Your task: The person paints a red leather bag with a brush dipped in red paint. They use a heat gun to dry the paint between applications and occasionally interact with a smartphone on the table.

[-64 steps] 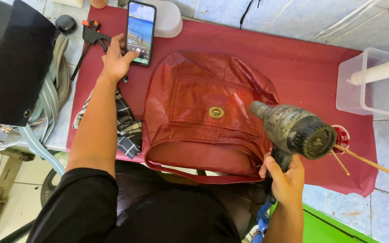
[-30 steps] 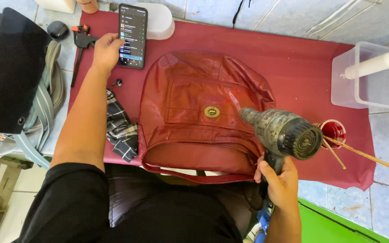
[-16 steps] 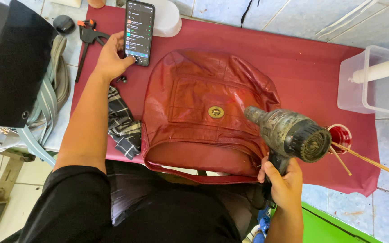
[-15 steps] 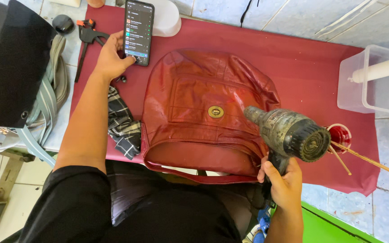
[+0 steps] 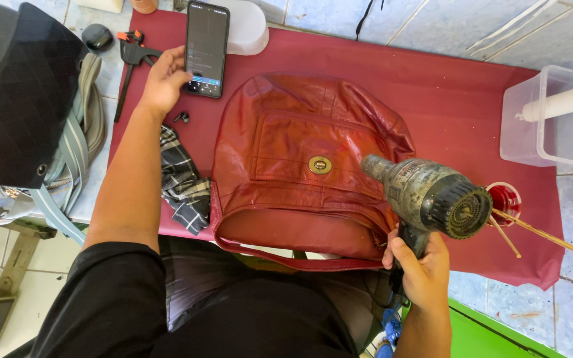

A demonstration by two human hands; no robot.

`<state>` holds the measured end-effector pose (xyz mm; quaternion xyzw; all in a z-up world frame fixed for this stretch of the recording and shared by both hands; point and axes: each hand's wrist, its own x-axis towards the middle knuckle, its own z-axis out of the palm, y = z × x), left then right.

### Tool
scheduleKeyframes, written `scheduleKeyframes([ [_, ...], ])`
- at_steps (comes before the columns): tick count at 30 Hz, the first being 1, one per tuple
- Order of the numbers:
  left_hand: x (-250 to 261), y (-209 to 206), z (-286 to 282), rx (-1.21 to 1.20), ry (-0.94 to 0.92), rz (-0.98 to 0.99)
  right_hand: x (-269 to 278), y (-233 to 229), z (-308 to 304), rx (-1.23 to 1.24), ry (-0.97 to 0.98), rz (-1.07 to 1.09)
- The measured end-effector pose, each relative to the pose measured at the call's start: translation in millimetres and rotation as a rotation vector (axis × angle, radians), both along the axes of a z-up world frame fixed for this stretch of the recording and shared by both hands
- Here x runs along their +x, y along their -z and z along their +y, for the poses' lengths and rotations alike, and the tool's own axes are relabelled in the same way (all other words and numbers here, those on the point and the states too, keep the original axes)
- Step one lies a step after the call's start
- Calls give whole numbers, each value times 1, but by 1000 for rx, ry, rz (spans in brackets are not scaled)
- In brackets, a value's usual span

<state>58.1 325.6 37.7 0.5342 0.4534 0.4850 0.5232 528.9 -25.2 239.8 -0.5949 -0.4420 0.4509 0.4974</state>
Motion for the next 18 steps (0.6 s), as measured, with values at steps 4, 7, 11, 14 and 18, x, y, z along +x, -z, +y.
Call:
scheduleKeyframes([
  [4,6,-19,-4,-101,-53,-16,-3,-3,-1,20,-9,-25],
  [7,15,-37,-7,-111,-93,-31,-5,-2,-2,-34,-8,-66],
  [11,28,-53,6,-232,-253,155,-10,1,-3,-80,-38,-91],
  [14,33,-61,25,-264,-301,204,-15,-1,-4,-71,-48,-90],
  [18,46,-79,47,-207,-372,327,-13,7,-11,-63,-5,-32],
])
